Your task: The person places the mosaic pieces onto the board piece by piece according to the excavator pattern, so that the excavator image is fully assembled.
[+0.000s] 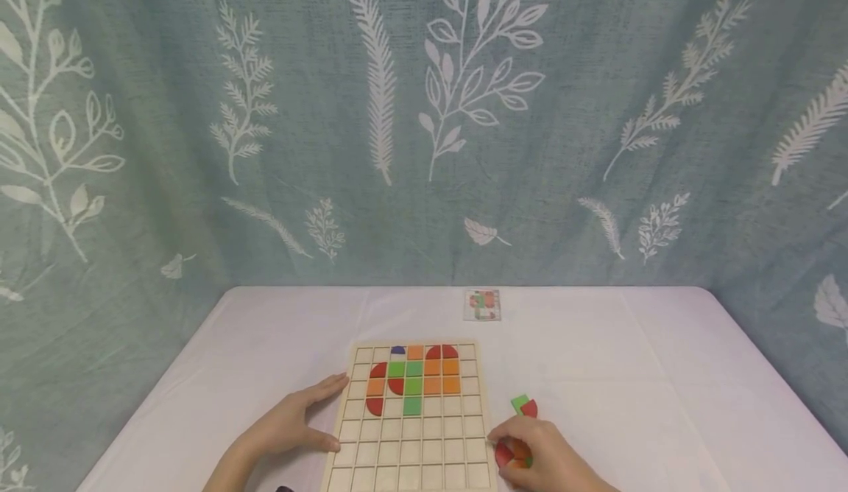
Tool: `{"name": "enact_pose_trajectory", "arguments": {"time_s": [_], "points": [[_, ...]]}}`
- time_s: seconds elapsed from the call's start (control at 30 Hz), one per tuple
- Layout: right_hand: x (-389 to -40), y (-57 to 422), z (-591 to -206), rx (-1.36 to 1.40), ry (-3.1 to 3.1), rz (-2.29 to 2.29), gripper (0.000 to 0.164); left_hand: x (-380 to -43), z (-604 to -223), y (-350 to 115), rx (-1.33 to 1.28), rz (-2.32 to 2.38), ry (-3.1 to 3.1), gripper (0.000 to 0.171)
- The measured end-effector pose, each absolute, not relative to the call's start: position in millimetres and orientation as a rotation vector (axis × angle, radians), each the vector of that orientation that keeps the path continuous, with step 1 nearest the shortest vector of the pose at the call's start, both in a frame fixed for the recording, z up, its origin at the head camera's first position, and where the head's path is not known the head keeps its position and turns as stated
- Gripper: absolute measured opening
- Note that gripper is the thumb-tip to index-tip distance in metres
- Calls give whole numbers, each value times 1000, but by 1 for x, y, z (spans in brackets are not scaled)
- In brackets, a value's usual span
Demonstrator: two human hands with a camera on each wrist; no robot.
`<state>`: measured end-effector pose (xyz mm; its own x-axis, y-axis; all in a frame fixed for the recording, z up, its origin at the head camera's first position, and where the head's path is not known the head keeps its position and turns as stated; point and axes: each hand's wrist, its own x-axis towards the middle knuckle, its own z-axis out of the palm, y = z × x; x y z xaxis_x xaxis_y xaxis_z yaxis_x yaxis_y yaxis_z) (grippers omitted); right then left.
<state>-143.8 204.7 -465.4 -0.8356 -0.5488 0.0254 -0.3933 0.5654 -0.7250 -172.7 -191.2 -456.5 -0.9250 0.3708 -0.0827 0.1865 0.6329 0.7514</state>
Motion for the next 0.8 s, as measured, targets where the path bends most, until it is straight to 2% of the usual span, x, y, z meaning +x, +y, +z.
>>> {"name": "enact_pose_trajectory", "arguments": {"time_s": [0.4, 0.8], "points": [[-142, 202, -465, -783, 2584, -1128, 26, -173, -456, -191, 466, 1170, 2634, 96], [-163, 207, -458, -1157, 2571, -1388, 32, -173, -458, -192, 461, 1167, 2633, 97]]}}
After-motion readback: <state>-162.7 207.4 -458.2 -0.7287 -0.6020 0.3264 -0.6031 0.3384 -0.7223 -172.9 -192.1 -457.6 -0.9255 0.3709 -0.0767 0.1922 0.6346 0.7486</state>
